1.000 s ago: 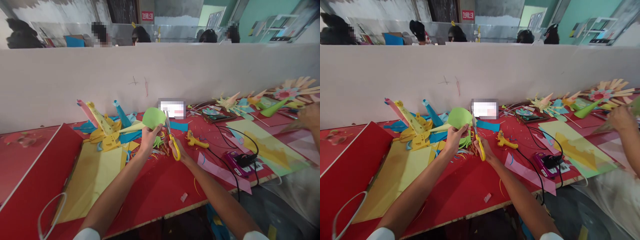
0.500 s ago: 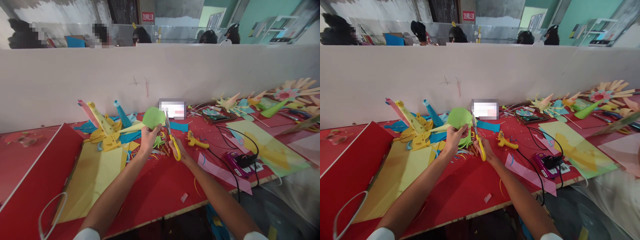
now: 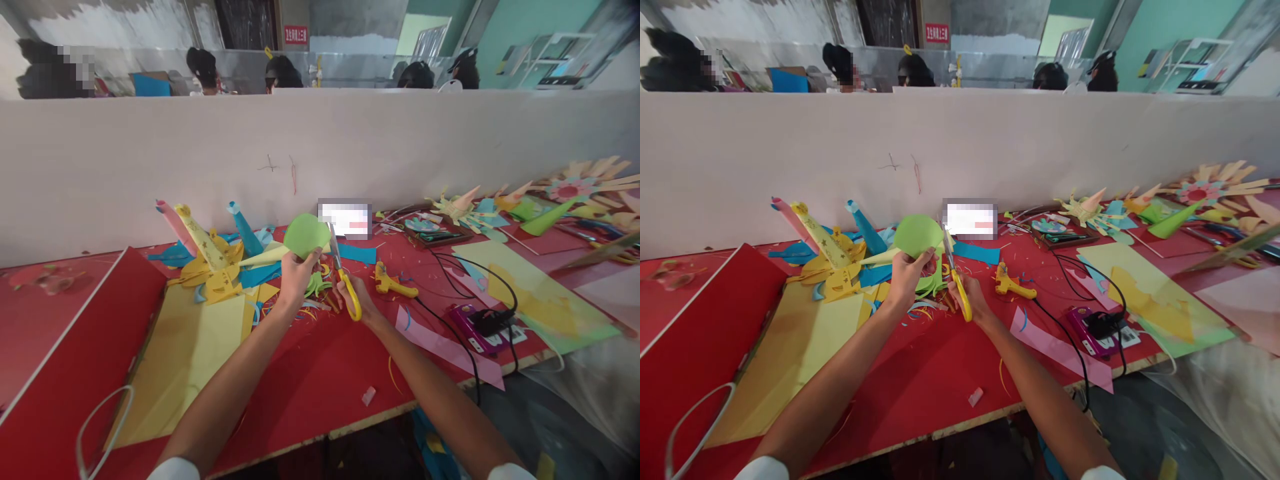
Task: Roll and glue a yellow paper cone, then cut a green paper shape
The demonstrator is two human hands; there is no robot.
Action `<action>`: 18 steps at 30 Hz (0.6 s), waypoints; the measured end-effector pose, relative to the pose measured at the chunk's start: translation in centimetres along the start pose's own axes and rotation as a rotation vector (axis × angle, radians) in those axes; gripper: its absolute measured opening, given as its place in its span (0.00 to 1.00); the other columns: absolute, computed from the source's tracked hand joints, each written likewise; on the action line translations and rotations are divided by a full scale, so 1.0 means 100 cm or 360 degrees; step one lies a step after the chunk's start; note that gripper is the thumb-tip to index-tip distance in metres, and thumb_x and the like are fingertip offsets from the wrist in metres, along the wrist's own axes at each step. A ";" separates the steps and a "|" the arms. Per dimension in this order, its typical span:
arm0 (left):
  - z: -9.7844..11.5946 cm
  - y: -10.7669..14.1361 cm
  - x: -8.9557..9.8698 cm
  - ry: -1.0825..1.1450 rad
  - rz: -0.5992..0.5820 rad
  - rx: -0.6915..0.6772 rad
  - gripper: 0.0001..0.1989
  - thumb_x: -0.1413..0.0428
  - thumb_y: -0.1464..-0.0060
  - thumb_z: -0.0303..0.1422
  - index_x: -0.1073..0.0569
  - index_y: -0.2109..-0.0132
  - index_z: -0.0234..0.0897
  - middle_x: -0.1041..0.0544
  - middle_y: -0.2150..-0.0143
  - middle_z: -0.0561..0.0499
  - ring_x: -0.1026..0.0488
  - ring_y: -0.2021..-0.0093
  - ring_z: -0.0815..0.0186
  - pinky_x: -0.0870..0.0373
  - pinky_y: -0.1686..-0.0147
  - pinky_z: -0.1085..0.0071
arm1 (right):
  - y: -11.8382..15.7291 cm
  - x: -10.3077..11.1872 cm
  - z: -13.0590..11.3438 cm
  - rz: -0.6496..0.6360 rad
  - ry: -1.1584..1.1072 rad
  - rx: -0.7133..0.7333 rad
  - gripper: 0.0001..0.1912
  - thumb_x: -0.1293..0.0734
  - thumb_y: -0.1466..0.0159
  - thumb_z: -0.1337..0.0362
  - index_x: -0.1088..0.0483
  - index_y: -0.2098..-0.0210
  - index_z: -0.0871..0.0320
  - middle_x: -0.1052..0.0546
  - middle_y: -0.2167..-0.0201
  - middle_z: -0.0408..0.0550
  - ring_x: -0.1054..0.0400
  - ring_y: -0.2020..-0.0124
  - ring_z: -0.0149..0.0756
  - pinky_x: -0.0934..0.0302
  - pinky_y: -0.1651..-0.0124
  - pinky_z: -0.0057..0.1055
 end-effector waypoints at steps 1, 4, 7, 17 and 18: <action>0.000 -0.001 0.001 -0.0006 0.0014 -0.0010 0.19 0.32 0.48 0.46 0.24 0.71 0.34 0.27 0.78 0.51 0.36 0.79 0.71 0.40 0.76 0.72 | 0.000 0.000 0.001 0.0002 0.0004 -0.0001 0.32 0.38 0.35 0.28 0.36 0.68 0.52 0.35 0.83 0.38 0.41 0.85 0.32 0.45 0.81 0.30; 0.000 -0.002 0.002 -0.0029 0.0067 -0.0039 0.20 0.31 0.49 0.46 0.25 0.71 0.34 0.28 0.77 0.53 0.40 0.79 0.73 0.44 0.77 0.72 | -0.001 0.000 0.004 0.0011 0.0012 -0.0014 0.32 0.38 0.36 0.28 0.35 0.67 0.52 0.35 0.84 0.38 0.42 0.85 0.32 0.46 0.82 0.30; 0.001 -0.003 0.004 -0.0027 0.0084 -0.0076 0.20 0.30 0.49 0.47 0.24 0.70 0.34 0.27 0.75 0.53 0.41 0.77 0.73 0.45 0.77 0.73 | -0.002 0.000 0.007 0.0017 -0.0009 -0.0009 0.32 0.37 0.36 0.28 0.35 0.67 0.52 0.35 0.84 0.38 0.42 0.86 0.31 0.47 0.83 0.30; 0.003 -0.003 0.005 -0.0036 0.0057 -0.0093 0.19 0.32 0.48 0.47 0.25 0.70 0.35 0.30 0.76 0.54 0.41 0.76 0.72 0.45 0.76 0.72 | 0.000 0.000 0.001 0.0072 -0.0021 0.0000 0.31 0.35 0.35 0.30 0.39 0.72 0.51 0.38 0.87 0.36 0.45 0.88 0.29 0.51 0.85 0.28; 0.005 -0.003 0.006 -0.0037 0.0061 -0.0096 0.19 0.32 0.48 0.46 0.26 0.70 0.35 0.31 0.76 0.54 0.42 0.77 0.72 0.46 0.76 0.72 | 0.000 0.000 0.000 0.0075 -0.0008 0.0001 0.31 0.35 0.35 0.30 0.39 0.72 0.51 0.38 0.86 0.36 0.45 0.88 0.30 0.50 0.85 0.28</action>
Point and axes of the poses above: each hand's wrist, its own y-axis away from the middle knuckle, its own x-axis out of the back of the hand, z = x × y, the point moved 1 cm from there along -y, towards the middle knuckle
